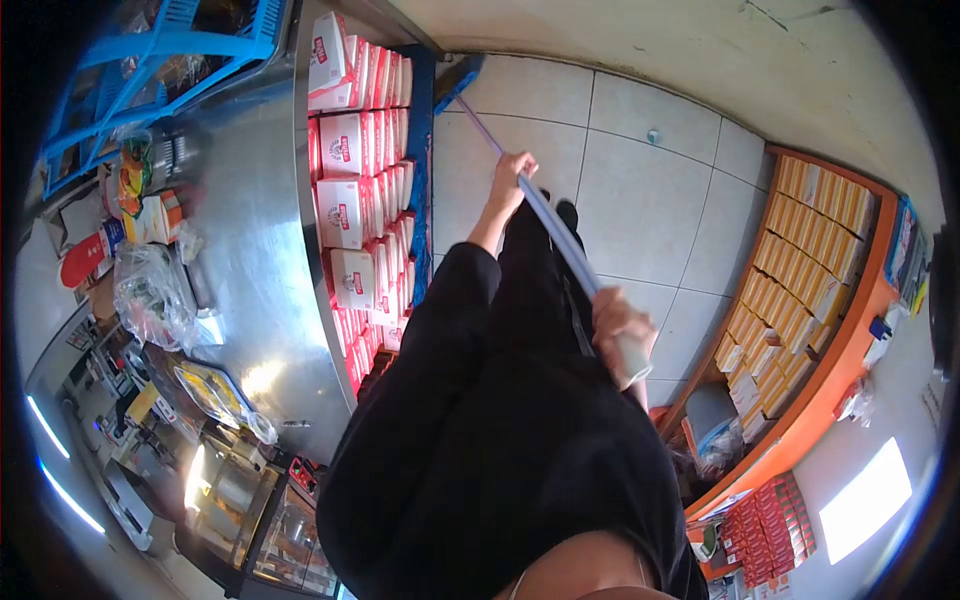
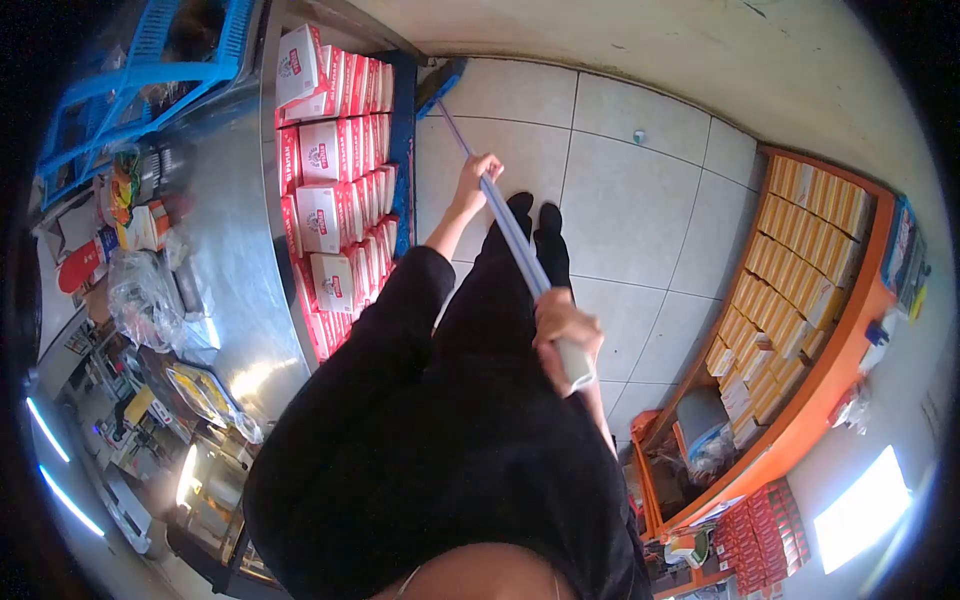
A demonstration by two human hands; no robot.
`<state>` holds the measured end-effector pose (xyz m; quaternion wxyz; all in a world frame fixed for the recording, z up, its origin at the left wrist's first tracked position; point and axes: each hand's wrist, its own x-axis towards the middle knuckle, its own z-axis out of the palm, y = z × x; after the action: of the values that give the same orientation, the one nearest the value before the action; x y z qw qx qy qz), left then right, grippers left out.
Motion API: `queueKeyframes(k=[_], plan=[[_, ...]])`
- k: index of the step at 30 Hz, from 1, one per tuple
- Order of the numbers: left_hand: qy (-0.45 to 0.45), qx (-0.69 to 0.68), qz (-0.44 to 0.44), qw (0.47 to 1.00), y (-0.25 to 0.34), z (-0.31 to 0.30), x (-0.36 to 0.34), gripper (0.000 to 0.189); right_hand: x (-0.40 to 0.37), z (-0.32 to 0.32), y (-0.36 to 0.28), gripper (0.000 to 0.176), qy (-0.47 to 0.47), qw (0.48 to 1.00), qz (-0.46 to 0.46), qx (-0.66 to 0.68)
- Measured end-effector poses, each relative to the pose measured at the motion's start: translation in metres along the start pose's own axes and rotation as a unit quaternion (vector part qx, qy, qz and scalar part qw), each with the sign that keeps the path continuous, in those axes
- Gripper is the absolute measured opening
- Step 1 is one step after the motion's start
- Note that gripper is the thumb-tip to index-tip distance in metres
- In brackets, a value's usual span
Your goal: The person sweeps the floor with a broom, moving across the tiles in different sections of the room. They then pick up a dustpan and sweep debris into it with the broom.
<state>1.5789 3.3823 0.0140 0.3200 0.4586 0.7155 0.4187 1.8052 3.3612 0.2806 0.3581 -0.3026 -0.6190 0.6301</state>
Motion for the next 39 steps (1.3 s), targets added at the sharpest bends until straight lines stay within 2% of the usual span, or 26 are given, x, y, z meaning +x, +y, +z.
queueKeyframes(k=[2,4,6,7,8,9,12,14,16,17,18,19,21,23,24,26,27,28,29,30,31,33,35,37,38,39], plan=[[0.010,0.010,-0.003,1.000,0.012,0.009,-0.025,0.009,-0.025,-0.006,-0.009,0.012,0.041,0.994,0.066,-0.077],[0.005,-0.004,-0.028,1.000,0.028,0.035,-0.054,0.011,-0.018,-0.021,-0.040,0.017,-0.047,0.998,-0.004,0.032],[-0.034,-0.037,-0.016,0.999,0.073,0.048,-0.076,0.010,-0.027,-0.025,-0.072,0.029,0.083,0.995,-0.027,0.046],[-0.053,-0.022,0.005,0.998,0.074,0.063,-0.091,0.010,-0.061,-0.037,-0.076,0.030,0.153,0.987,0.038,-0.007],[-0.089,-0.010,0.020,0.996,0.103,0.052,-0.096,0.009,-0.041,-0.051,-0.091,0.026,-0.009,0.990,-0.084,0.113],[-0.128,0.004,0.036,0.991,0.133,0.037,-0.093,0.008,-0.041,-0.058,-0.104,0.021,-0.055,0.985,-0.116,0.113],[-0.114,0.026,0.116,0.986,0.139,0.024,-0.086,0.007,-0.042,-0.056,-0.122,0.019,-0.059,0.985,-0.126,0.098],[-0.106,0.021,0.103,0.989,0.121,0.014,-0.064,0.006,-0.043,-0.048,-0.104,0.019,0.057,0.977,-0.206,0.010],[-0.040,0.035,0.068,0.996,0.085,0.004,-0.042,0.008,-0.048,-0.019,-0.090,0.015,0.181,0.981,-0.055,0.039],[0.016,0.066,0.100,0.993,0.064,-0.001,-0.031,0.011,-0.051,-0.010,-0.085,0.011,0.188,0.961,0.100,-0.177],[-0.076,0.002,-0.009,0.997,0.043,-0.013,-0.024,0.014,-0.044,-0.006,-0.049,0.006,0.112,0.988,-0.051,0.098],[-0.077,0.002,-0.002,0.997,0.028,-0.017,-0.028,0.014,-0.041,0.006,-0.032,0.006,0.073,0.991,-0.051,0.101],[-0.029,0.192,0.042,0.980,0.002,-0.013,-0.036,0.017,-0.042,0.020,-0.035,0.012,-0.027,0.999,-0.022,0.009],[-0.128,0.167,0.021,0.977,-0.003,0.001,-0.052,0.022,-0.065,0.022,-0.041,0.011,0.011,0.999,-0.005,-0.030],[-0.096,0.164,0.066,0.980,-0.003,0.020,-0.071,0.024,-0.082,0.017,-0.050,0.010,0.051,0.998,0.005,-0.028],[-0.201,0.207,0.131,0.948,0.040,0.040,-0.099,0.030,-0.117,0.001,-0.075,0.006,0.103,0.994,0.002,-0.030],[-0.249,0.079,0.130,0.956,0.028,0.065,-0.119,0.034,-0.133,-0.006,-0.091,0.004,0.106,0.994,0.007,-0.020],[-0.340,0.156,0.102,0.922,0.061,0.072,-0.136,0.036,-0.150,-0.011,-0.103,0.007,0.137,0.990,-0.015,-0.018],[-0.316,0.113,0.048,0.941,0.074,0.085,-0.164,0.040,-0.171,-0.019,-0.104,0.018,0.139,0.985,-0.097,0.042],[-0.312,0.133,0.084,0.937,0.119,0.077,-0.180,0.042,-0.202,-0.027,-0.097,0.028,0.167,0.968,-0.183,0.041],[-0.335,0.153,0.114,0.923,0.098,0.100,-0.198,0.042,-0.200,-0.038,-0.115,0.032,0.101,0.956,-0.254,0.103],[-0.306,0.158,0.166,0.924,0.123,0.095,-0.216,0.039,-0.229,-0.046,-0.131,0.035,0.107,0.951,-0.270,0.105],[-0.279,0.101,0.125,0.947,0.138,0.074,-0.218,0.033,-0.244,-0.038,-0.124,0.034,0.123,0.939,-0.290,0.135],[-0.269,0.141,0.192,0.933,0.127,0.053,-0.195,0.030,-0.250,-0.023,-0.096,0.032,0.185,0.932,-0.274,0.146],[-0.264,0.207,0.207,0.919,0.102,0.053,-0.185,0.030,-0.253,-0.010,-0.083,0.031,0.265,0.936,-0.189,0.133],[-0.237,0.207,0.199,0.928,0.064,0.057,-0.176,0.029,-0.251,-0.009,-0.072,0.026,0.257,0.958,-0.093,0.087]])
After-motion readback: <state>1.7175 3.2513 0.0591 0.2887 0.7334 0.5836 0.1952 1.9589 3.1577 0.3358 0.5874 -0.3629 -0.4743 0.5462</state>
